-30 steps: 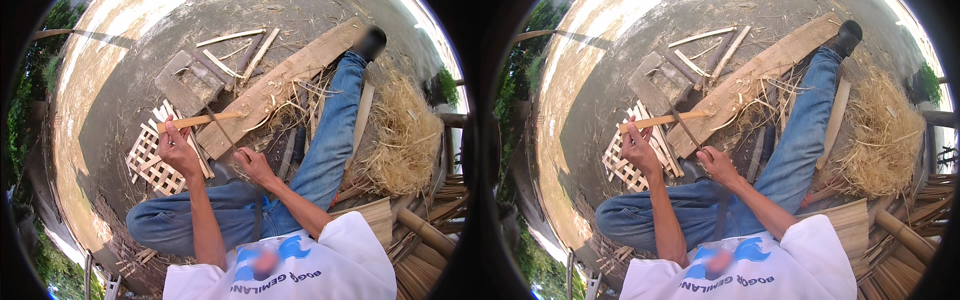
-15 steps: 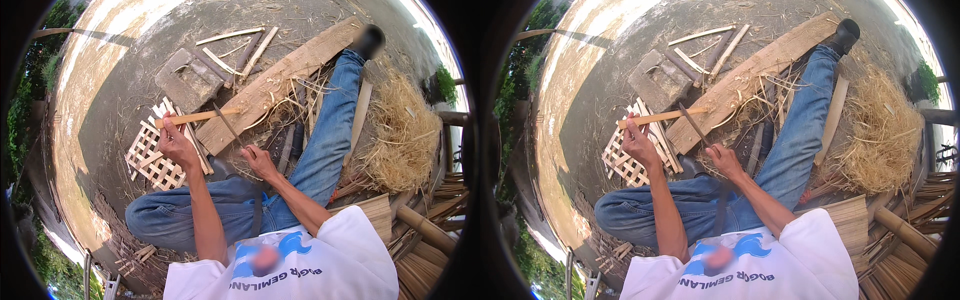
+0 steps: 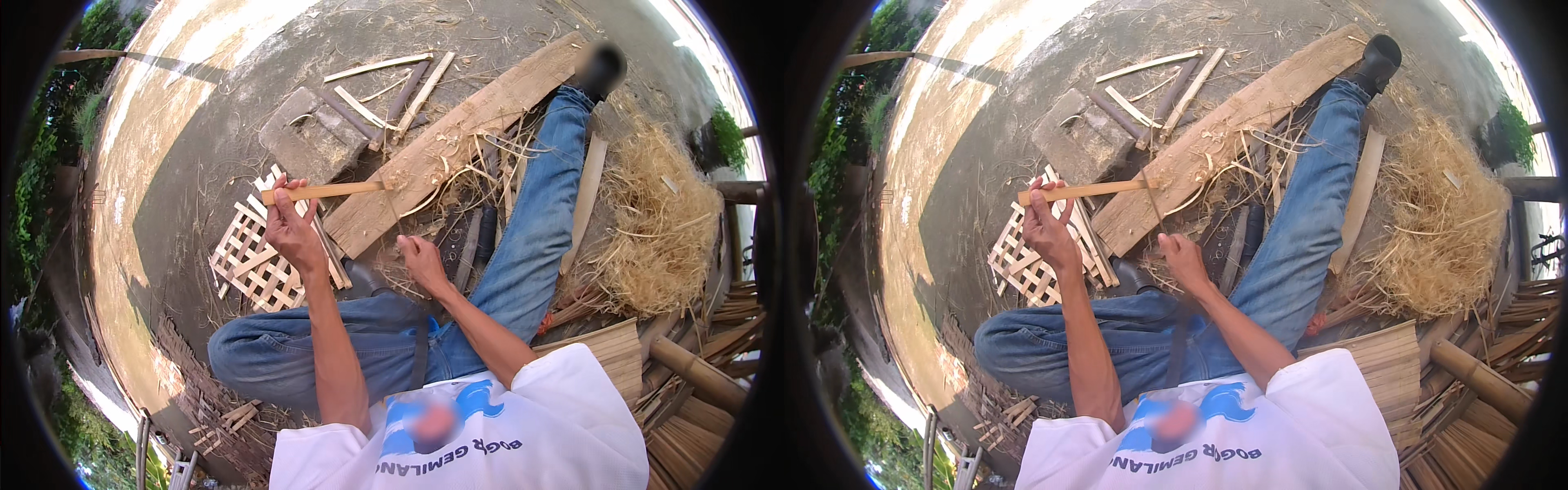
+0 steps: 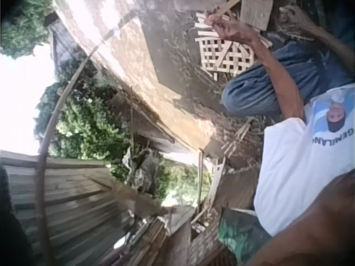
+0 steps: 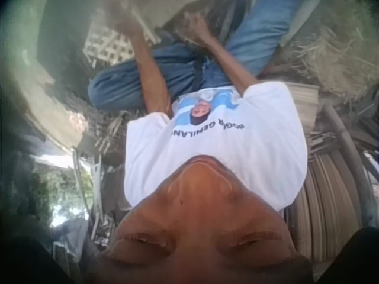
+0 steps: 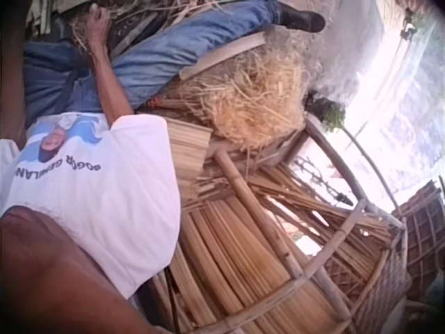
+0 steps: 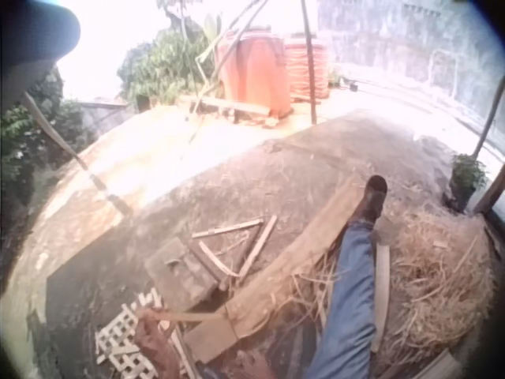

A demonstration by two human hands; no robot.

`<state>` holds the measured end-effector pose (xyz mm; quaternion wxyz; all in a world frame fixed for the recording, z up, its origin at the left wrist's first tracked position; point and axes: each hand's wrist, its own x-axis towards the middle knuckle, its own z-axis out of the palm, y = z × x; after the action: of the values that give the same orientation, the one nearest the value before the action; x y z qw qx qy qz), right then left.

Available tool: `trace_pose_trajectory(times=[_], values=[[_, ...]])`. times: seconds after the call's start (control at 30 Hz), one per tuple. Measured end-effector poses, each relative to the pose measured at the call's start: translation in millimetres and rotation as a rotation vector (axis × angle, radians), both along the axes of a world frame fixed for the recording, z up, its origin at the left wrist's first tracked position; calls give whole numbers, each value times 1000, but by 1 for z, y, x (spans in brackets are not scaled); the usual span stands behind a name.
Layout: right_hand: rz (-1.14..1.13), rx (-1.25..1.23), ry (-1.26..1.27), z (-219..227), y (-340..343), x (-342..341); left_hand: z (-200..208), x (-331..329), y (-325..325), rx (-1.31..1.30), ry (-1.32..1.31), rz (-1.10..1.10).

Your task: The person sits on the ground and uses a curved knife to shave thin strips from small wooden pieces. They repeatedly hold the wood, draw the blade along its length to remove shavings, and place the finished pieces aside.

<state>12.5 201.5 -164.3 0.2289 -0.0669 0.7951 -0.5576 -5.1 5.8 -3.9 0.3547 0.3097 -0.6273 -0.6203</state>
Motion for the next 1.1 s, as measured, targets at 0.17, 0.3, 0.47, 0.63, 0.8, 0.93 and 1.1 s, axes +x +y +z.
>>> trace_pose_trajectory(times=[0.17, 0.3, 0.47, 0.63, 0.8, 0.93, 1.1], values=[[-74, -187, -4, 40, -18, 3, -7, 5, -6, 27, 10, -38], [70, -229, 15, 88, -37, 8, -10, 7, -6, 27, 11, -22], [-104, -3, -146, -20, -6, -1, -6, 3, -7, 31, 18, -24], [16, -144, -28, 47, -22, 0, -14, 5, -12, 11, 17, -56], [-13, -88, -59, 33, -25, 4, -12, 9, -14, 16, 23, -47], [-150, 18, -200, -19, -8, -4, -8, 2, -10, 26, 34, -41], [-7, -130, -130, 41, -19, 7, -9, 2, -2, 19, 44, -3]])
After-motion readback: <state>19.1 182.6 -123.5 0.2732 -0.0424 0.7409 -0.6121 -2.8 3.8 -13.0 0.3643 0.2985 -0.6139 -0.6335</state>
